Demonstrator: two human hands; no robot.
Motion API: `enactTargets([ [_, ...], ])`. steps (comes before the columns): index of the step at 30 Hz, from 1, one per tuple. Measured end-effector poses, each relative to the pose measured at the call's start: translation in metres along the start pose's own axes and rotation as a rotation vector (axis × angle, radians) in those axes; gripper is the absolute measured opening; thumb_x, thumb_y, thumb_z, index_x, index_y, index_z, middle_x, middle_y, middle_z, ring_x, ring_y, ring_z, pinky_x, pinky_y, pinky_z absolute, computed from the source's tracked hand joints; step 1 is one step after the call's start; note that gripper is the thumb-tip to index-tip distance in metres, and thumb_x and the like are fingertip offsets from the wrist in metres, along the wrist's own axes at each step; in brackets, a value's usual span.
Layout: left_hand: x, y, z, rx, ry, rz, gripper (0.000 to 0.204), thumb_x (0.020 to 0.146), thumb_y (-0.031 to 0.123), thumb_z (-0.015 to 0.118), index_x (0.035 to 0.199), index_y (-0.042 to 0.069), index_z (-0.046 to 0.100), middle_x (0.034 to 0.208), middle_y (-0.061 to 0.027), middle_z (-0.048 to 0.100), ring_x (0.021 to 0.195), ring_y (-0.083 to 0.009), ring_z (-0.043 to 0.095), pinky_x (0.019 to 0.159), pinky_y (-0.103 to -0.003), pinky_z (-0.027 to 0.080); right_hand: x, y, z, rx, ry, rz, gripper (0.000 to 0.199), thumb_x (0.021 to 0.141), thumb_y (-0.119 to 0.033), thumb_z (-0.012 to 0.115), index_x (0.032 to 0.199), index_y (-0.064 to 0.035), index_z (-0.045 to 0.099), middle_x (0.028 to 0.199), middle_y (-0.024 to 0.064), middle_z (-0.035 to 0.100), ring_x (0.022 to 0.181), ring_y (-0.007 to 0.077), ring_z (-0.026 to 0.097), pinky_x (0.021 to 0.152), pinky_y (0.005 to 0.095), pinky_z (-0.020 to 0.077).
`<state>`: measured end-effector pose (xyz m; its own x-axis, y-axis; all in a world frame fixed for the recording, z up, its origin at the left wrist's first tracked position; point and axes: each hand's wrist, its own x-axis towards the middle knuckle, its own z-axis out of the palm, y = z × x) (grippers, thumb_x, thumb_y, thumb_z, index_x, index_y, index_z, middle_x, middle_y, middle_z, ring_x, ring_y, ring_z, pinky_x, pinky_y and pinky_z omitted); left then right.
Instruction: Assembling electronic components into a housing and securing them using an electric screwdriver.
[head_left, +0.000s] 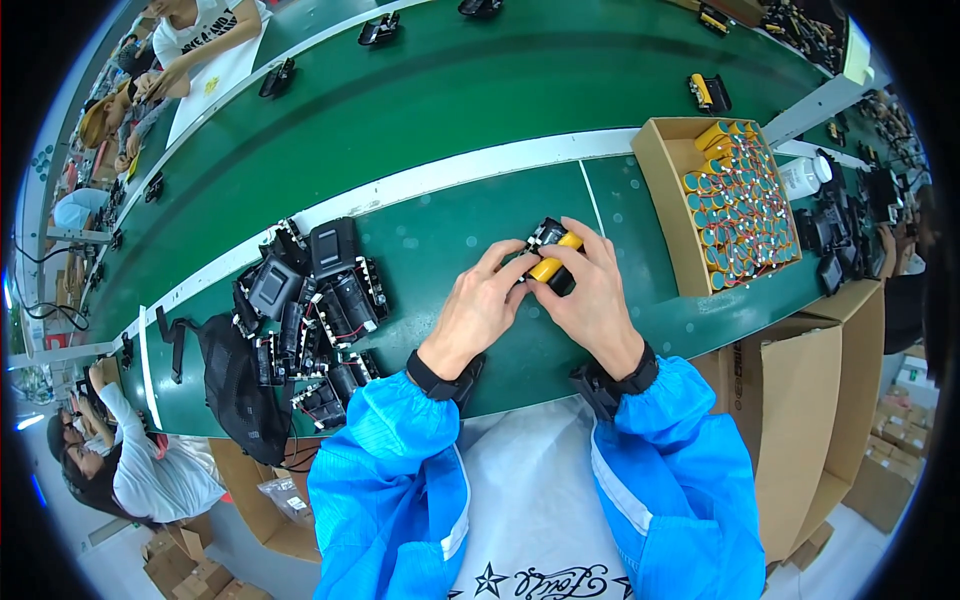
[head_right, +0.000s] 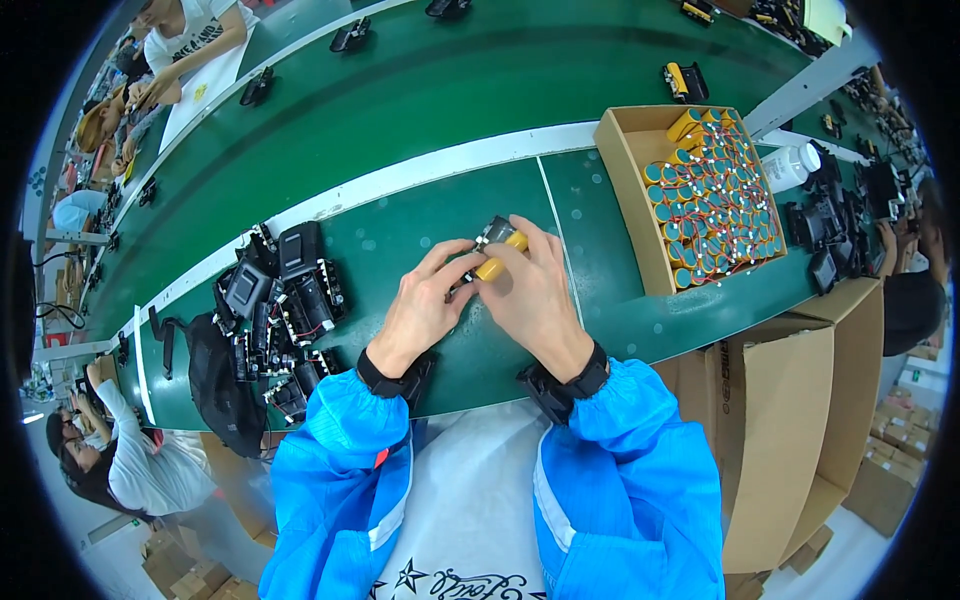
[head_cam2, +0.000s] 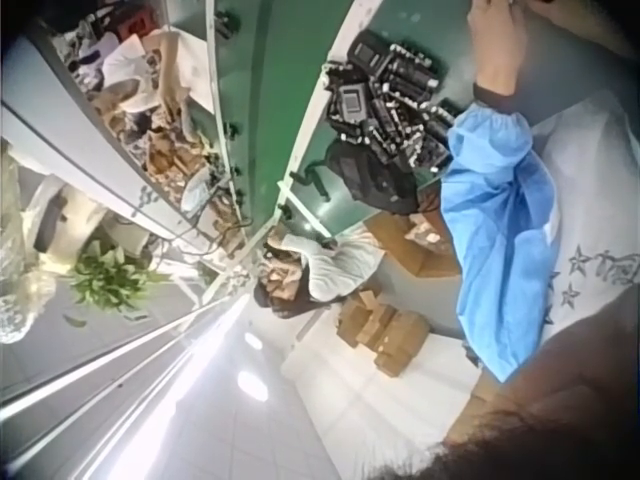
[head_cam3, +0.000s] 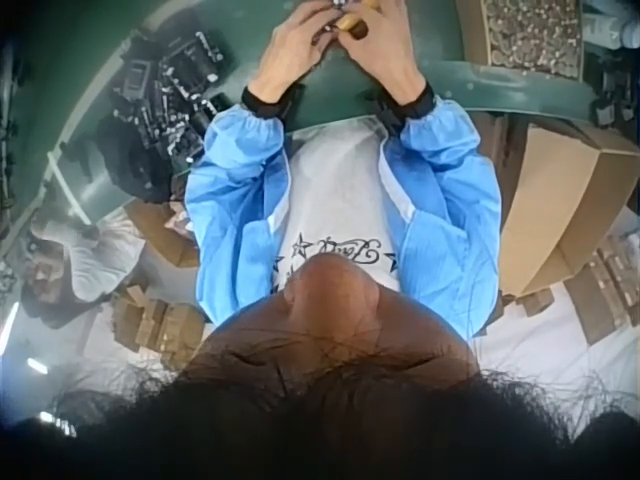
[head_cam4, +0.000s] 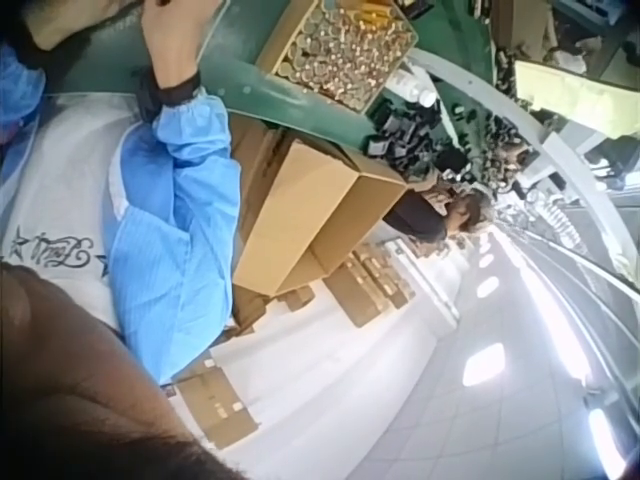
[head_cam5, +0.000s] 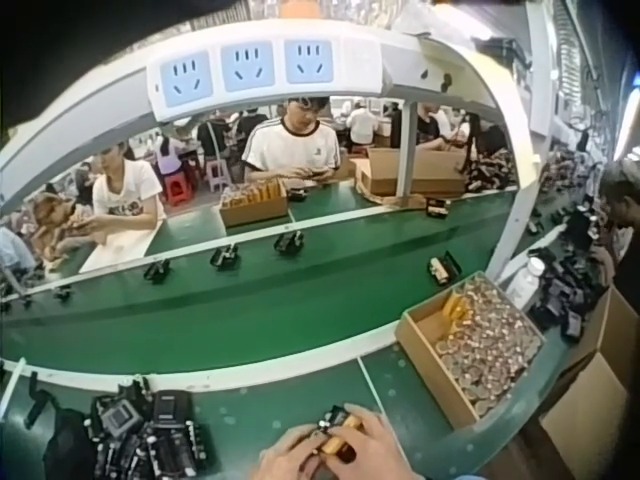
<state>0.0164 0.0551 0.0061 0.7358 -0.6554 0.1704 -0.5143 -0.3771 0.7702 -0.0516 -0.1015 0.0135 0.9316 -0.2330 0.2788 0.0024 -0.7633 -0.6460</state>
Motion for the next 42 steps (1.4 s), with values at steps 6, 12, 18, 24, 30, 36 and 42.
enactTargets([
  [6, 0.003, 0.007, -0.008, 0.070, -0.056, 0.002, 0.040, 0.078, -0.002, 0.073, 0.116, 0.008, 0.066, 0.125, -0.0129, 0.059, 0.088, -0.0375, 0.068, 0.074, -0.043, 0.058, 0.001, -0.003, -0.002, -0.033, -0.024, 0.005, 0.044, 0.069, -0.007, 0.082, 0.111, -0.0027, 0.070, 0.135, 0.0206, 0.050, 0.113, 0.0395, 0.054, 0.094, 0.0430, 0.0498],
  [12, 0.003, 0.008, -0.017, 0.086, -0.078, 0.049, 0.043, 0.078, -0.003, 0.070, 0.119, 0.004, 0.063, 0.126, -0.0155, 0.061, 0.098, -0.0409, 0.065, 0.081, -0.043, 0.057, -0.003, -0.002, 0.005, -0.055, 0.020, -0.010, 0.043, 0.071, -0.009, 0.082, 0.111, -0.0014, 0.070, 0.136, 0.0249, 0.047, 0.113, 0.0399, 0.056, 0.090, 0.0416, 0.0531],
  [18, 0.004, 0.008, -0.022, 0.062, -0.066, 0.096, 0.048, 0.076, -0.006, 0.069, 0.123, 0.003, 0.062, 0.124, -0.0183, 0.064, 0.106, -0.0416, 0.063, 0.085, -0.041, 0.057, -0.003, -0.010, 0.011, -0.057, 0.001, 0.023, 0.041, 0.072, -0.009, 0.082, 0.110, -0.0012, 0.070, 0.136, 0.0271, 0.046, 0.110, 0.0393, 0.060, 0.090, 0.0401, 0.0539],
  [24, 0.002, -0.002, -0.024, 0.000, -0.093, 0.039, 0.054, 0.076, -0.001, 0.071, 0.128, -0.001, 0.058, 0.116, -0.0194, 0.066, 0.080, -0.0312, 0.068, 0.070, -0.037, 0.056, -0.003, -0.015, 0.014, 0.010, -0.016, 0.033, 0.041, 0.071, -0.007, 0.081, 0.110, -0.0019, 0.070, 0.135, 0.0269, 0.048, 0.111, 0.0404, 0.060, 0.092, 0.0416, 0.0528],
  [30, 0.020, 0.006, -0.027, -0.184, -0.105, -0.275, 0.054, 0.077, 0.011, 0.072, 0.127, -0.005, 0.059, 0.106, -0.0181, 0.067, 0.061, -0.0226, 0.061, 0.058, -0.035, 0.050, -0.001, -0.014, 0.012, 0.056, 0.012, -0.083, 0.042, 0.069, 0.002, 0.077, 0.109, -0.0018, 0.066, 0.134, 0.0227, 0.052, 0.118, 0.0431, 0.057, 0.096, 0.0428, 0.0503],
  [36, 0.025, 0.004, -0.015, -0.010, -0.106, -0.212, 0.048, 0.079, 0.021, 0.071, 0.118, -0.006, 0.065, 0.093, -0.0180, 0.065, 0.066, -0.0249, 0.065, 0.060, -0.035, 0.051, 0.001, -0.008, 0.011, 0.144, 0.014, -0.014, 0.048, 0.069, 0.006, 0.074, 0.114, -0.0009, 0.060, 0.136, 0.0203, 0.054, 0.124, 0.0404, 0.054, 0.100, 0.0423, 0.0488],
  [42, 0.026, 0.004, -0.005, 0.165, -0.033, -0.134, 0.048, 0.078, 0.023, 0.073, 0.115, -0.006, 0.066, 0.091, -0.0181, 0.065, 0.072, -0.0289, 0.066, 0.065, -0.037, 0.052, 0.004, -0.004, 0.010, 0.058, -0.032, -0.046, 0.053, 0.071, 0.003, 0.075, 0.120, -0.0010, 0.055, 0.136, 0.0204, 0.054, 0.125, 0.0390, 0.054, 0.100, 0.0417, 0.0489],
])
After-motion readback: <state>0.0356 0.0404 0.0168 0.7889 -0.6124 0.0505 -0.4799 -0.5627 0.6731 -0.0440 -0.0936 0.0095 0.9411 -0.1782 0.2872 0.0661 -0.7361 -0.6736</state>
